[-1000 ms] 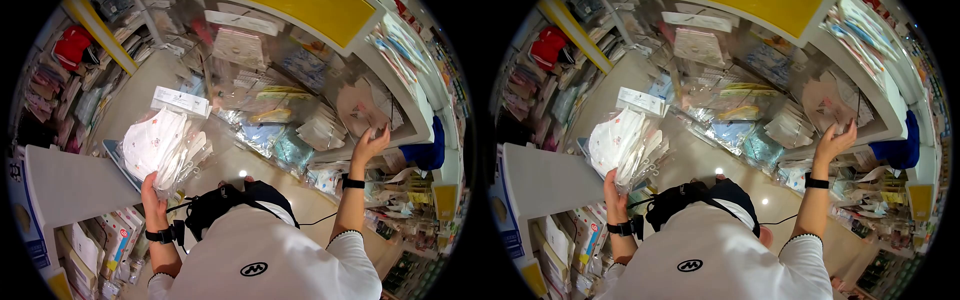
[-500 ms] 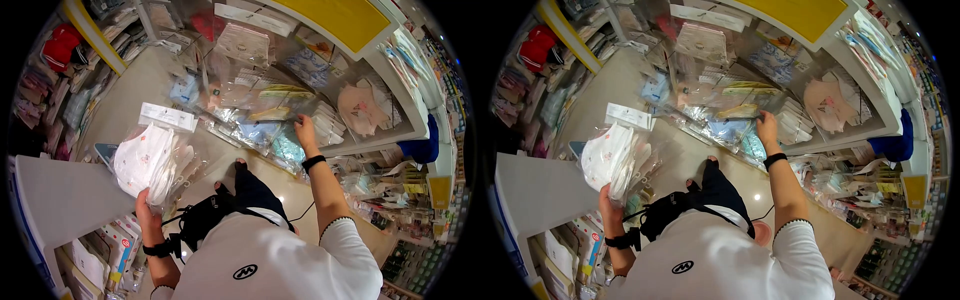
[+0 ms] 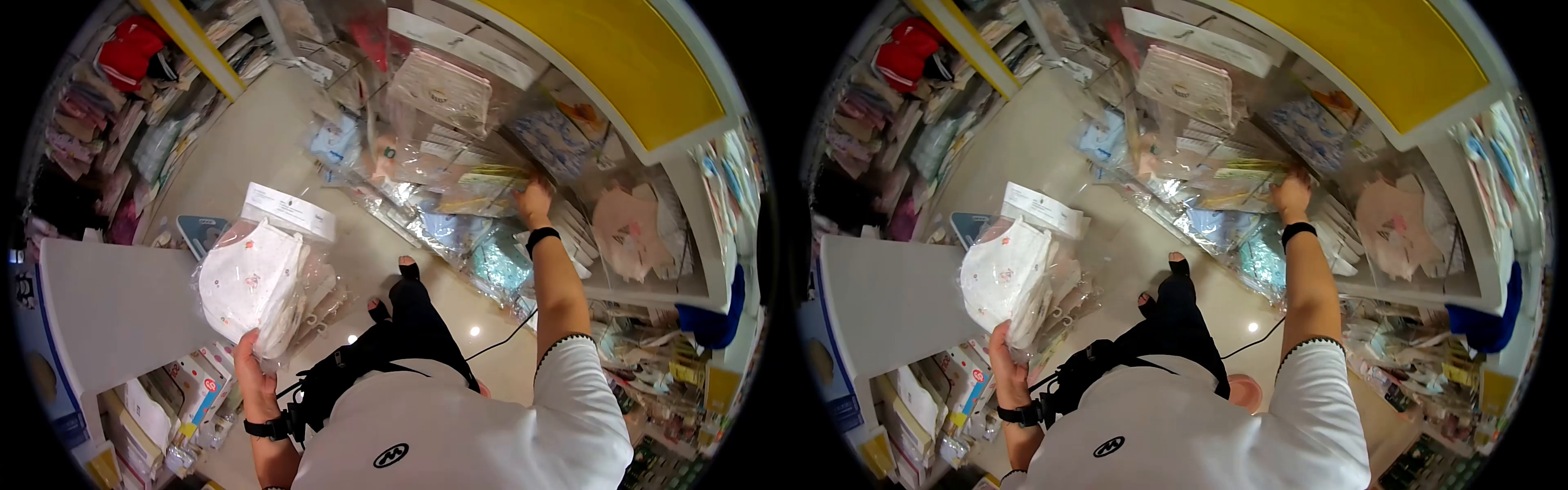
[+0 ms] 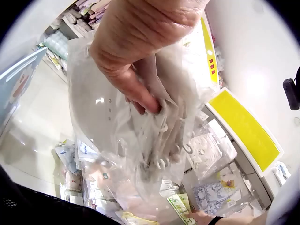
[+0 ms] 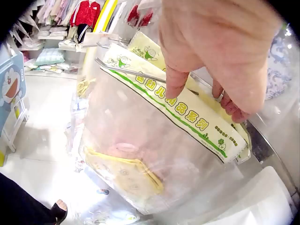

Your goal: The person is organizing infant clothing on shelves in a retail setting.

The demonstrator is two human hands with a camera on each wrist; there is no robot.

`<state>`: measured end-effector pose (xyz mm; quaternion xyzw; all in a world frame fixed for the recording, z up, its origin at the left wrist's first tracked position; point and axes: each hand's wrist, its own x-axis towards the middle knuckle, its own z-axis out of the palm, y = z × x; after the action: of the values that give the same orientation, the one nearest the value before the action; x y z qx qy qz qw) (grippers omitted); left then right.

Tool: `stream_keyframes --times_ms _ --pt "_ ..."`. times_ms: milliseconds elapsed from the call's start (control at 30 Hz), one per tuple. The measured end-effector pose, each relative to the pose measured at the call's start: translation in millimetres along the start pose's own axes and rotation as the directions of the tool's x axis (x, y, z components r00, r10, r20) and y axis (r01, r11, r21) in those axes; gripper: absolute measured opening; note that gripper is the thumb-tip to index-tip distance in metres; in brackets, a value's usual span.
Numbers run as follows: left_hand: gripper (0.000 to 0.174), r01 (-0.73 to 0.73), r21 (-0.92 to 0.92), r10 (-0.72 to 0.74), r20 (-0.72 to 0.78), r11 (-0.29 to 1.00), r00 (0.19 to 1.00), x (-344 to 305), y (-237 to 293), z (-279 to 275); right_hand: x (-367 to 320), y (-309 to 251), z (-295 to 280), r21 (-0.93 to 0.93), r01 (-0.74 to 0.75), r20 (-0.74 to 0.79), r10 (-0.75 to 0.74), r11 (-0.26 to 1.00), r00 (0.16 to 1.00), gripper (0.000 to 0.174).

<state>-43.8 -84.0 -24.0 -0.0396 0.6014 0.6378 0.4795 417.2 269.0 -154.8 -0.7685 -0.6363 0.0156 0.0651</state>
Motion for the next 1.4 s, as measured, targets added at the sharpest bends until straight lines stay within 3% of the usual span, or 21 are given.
stream_keyframes --times_ms 167,300,400,500,700,800,867,967,1033,1133,1400 --pt "0.034 -0.027 0.003 0.027 -0.049 1.0 0.998 -6 3 25 13 -3 6 -0.092 0.071 -0.058 -0.076 0.993 0.995 0.07" --pt "0.036 -0.021 0.016 0.021 -0.033 1.0 0.999 -4 4 40 16 2 9 -0.057 0.095 -0.062 -0.098 0.994 0.993 0.063" --pt "0.04 -0.037 0.03 0.038 -0.047 0.999 0.998 -3 2 47 15 7 5 0.156 0.101 -0.043 -0.096 0.983 0.994 0.057" --pt "0.044 -0.044 0.037 0.046 -0.037 0.998 0.998 -2 3 47 20 5 2 0.198 0.001 0.122 -0.026 0.98 0.992 0.05" --pt "0.044 -0.006 0.049 0.007 -0.012 0.999 1.0 -2 2 43 13 5 5 0.153 -0.035 0.114 0.017 0.988 0.993 0.029" --pt "0.041 -0.017 0.073 0.021 -0.049 0.997 0.999 3 0 34 23 20 27 0.207 -0.055 0.096 0.036 0.977 0.995 0.026" --pt "0.037 -0.002 0.076 0.005 -0.047 0.997 0.999 3 -2 31 7 1 -2 0.112 -0.073 0.127 0.058 0.991 0.99 0.029" --pt "0.033 0.019 0.042 -0.019 0.001 0.999 1.0 1 2 36 -5 1 3 0.115 -0.005 0.04 0.001 0.993 0.999 0.024" --pt "0.034 0.01 0.038 -0.011 0.02 0.999 1.0 5 3 32 -10 -3 0 0.174 -0.011 0.083 -0.004 0.985 0.997 0.02" --pt "0.033 0.027 0.05 -0.028 0.024 0.998 0.999 11 6 28 -22 -5 -1 0.193 0.096 0.009 -0.099 0.976 0.995 0.015" --pt "0.033 0.057 0.102 -0.069 0.123 0.993 0.99 17 13 34 -51 -12 -12 0.222 0.187 -0.068 -0.176 0.957 0.982 0.009"
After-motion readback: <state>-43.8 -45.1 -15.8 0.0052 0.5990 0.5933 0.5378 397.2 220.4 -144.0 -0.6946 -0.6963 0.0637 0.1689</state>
